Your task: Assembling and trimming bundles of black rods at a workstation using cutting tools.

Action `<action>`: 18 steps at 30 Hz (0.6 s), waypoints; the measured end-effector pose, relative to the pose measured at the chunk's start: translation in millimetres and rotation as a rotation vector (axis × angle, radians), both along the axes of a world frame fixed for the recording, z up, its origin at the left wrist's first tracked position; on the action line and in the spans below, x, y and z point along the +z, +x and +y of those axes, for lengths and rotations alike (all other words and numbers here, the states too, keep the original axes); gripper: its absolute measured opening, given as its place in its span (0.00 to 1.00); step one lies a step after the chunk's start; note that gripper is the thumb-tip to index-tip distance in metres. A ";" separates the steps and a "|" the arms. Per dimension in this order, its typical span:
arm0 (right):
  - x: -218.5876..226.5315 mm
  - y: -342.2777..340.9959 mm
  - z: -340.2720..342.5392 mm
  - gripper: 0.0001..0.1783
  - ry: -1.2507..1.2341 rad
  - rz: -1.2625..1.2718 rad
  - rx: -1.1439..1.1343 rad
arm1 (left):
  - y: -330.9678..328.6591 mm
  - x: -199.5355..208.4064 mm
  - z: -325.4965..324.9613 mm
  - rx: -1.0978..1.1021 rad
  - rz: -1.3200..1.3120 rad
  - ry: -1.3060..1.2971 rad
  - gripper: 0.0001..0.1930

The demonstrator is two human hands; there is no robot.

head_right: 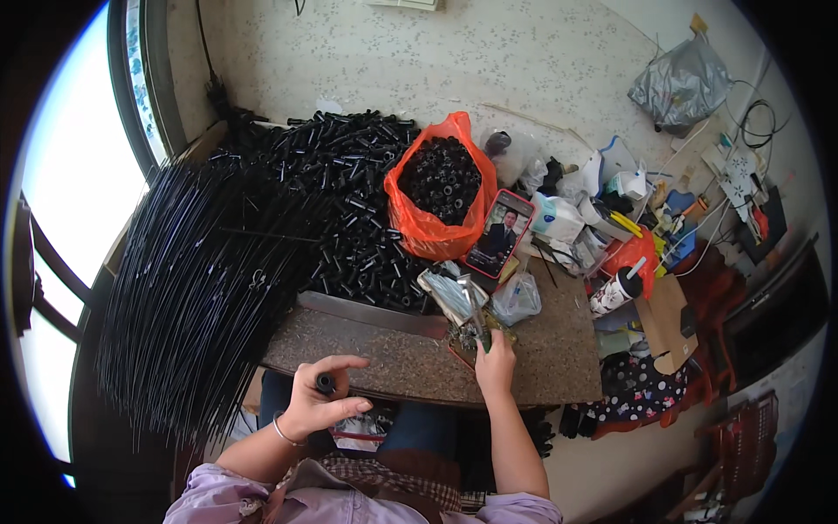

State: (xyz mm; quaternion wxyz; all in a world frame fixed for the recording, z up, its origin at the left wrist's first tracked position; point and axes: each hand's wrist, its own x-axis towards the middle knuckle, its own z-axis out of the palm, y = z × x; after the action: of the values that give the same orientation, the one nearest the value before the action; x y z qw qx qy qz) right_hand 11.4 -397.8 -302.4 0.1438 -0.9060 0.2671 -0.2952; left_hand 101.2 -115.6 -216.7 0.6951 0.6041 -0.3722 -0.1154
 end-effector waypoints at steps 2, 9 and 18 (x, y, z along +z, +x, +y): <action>17.9 -1.5 14.1 0.11 0.384 -0.199 -0.036 | -3.3 1.5 -0.7 -0.111 0.009 0.018 0.24; 108.3 -26.9 151.8 0.16 1.487 -0.676 0.632 | -31.8 21.0 -21.9 -0.030 -0.099 -0.068 0.30; 114.0 -36.2 183.9 0.17 1.398 -0.676 0.747 | -45.9 28.4 7.4 0.038 -0.149 -0.058 0.34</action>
State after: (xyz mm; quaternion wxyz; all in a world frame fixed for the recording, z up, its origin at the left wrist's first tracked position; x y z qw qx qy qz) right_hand -24.9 -213.9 -188.4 0.8280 -0.5015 0.0150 -0.2504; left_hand 55.3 -108.2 -188.3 0.6848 0.5976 -0.4145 -0.0464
